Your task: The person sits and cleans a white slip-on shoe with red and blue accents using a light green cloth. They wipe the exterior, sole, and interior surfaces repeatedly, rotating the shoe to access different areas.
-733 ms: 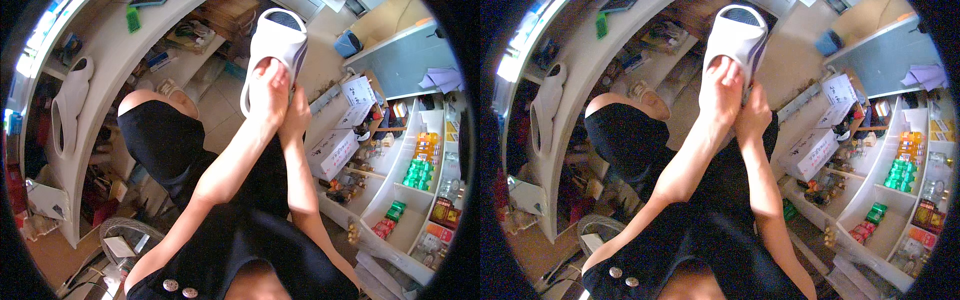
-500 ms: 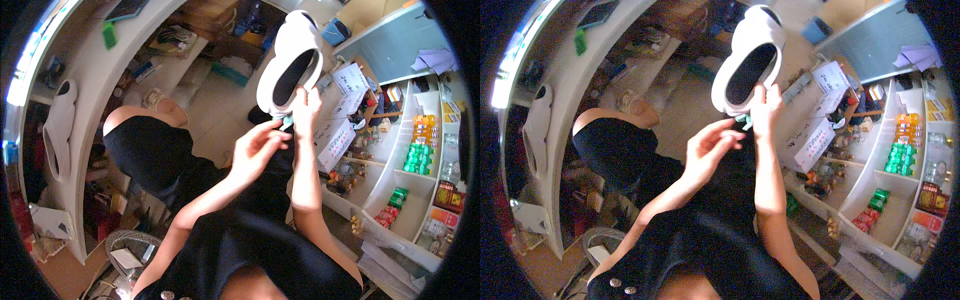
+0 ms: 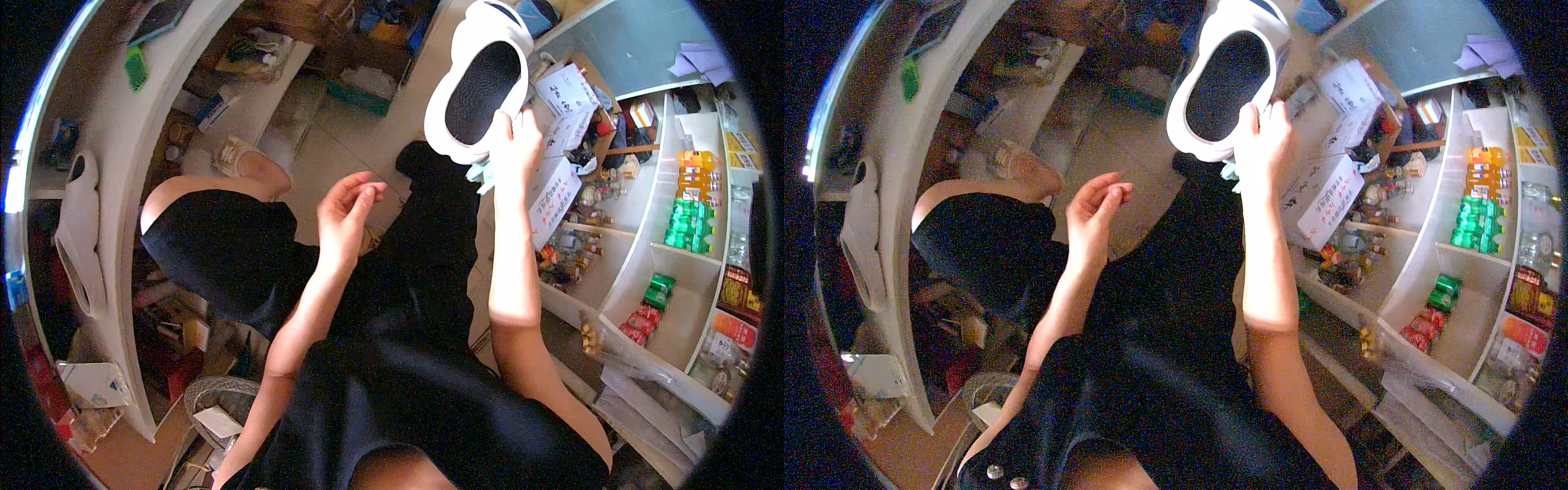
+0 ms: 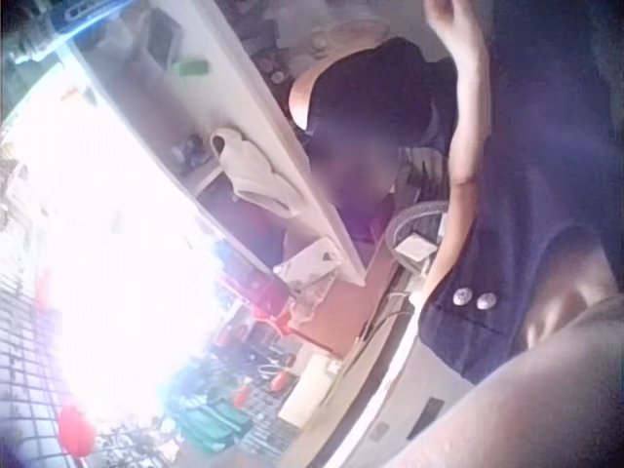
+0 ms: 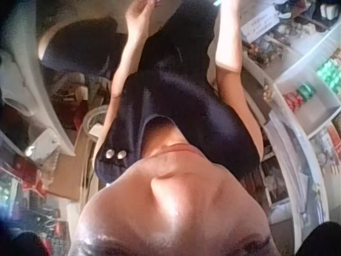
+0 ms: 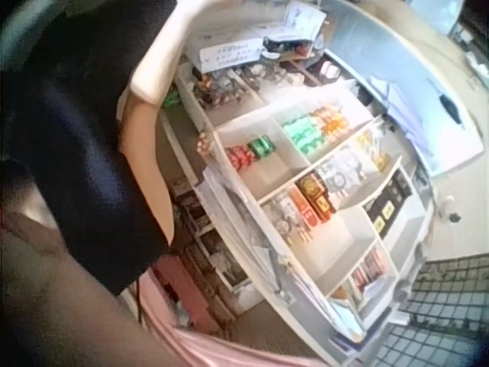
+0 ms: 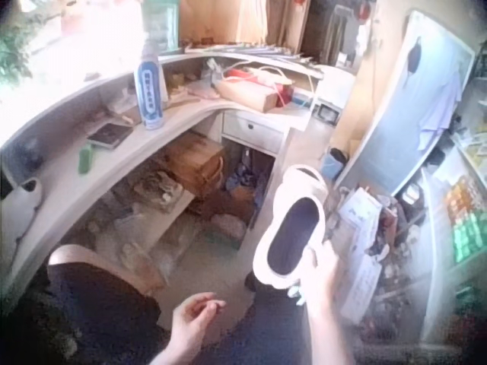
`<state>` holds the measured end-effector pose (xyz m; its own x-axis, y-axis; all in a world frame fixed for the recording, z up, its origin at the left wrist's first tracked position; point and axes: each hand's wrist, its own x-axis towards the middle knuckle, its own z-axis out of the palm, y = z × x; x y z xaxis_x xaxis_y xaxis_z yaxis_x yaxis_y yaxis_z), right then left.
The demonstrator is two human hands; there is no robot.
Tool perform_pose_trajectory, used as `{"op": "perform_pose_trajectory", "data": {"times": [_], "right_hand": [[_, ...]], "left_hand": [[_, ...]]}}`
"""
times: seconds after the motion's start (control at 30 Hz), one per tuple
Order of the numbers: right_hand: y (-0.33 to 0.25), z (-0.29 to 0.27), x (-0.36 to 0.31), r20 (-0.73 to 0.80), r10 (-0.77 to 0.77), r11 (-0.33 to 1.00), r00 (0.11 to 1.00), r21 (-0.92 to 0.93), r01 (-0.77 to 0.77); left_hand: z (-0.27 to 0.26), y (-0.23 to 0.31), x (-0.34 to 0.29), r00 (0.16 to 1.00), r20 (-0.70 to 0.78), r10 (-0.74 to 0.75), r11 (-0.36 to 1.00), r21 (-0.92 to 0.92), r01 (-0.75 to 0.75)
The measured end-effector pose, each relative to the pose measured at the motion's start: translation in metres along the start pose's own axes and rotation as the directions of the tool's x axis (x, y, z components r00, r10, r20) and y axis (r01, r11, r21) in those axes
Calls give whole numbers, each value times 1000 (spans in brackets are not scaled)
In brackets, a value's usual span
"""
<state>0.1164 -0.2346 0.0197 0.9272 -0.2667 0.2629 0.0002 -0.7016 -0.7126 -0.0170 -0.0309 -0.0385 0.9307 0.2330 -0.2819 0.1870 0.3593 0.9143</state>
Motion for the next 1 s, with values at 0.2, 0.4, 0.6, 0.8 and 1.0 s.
{"op": "perform_pose_trajectory", "data": {"times": [0.2,0.4,0.6,0.8,1.0], "right_hand": [[45,1,18,-29,16,969,999,-245,-22],[187,5,38,15,265,874,964,-425,-233],[346,47,-27,124,763,546,634,-649,-530],[431,75,-123,198,929,355,312,-711,-607],[453,78,-172,120,967,239,224,-728,-643]], "left_hand": [[-1,-18,4,994,-38,-101,991,89,104],[-15,-43,12,963,-152,-221,969,75,235],[-44,-58,20,908,-277,-313,941,39,336],[-53,-44,31,857,-396,-331,894,160,419],[-40,-38,53,856,-367,-364,857,227,462]]}}
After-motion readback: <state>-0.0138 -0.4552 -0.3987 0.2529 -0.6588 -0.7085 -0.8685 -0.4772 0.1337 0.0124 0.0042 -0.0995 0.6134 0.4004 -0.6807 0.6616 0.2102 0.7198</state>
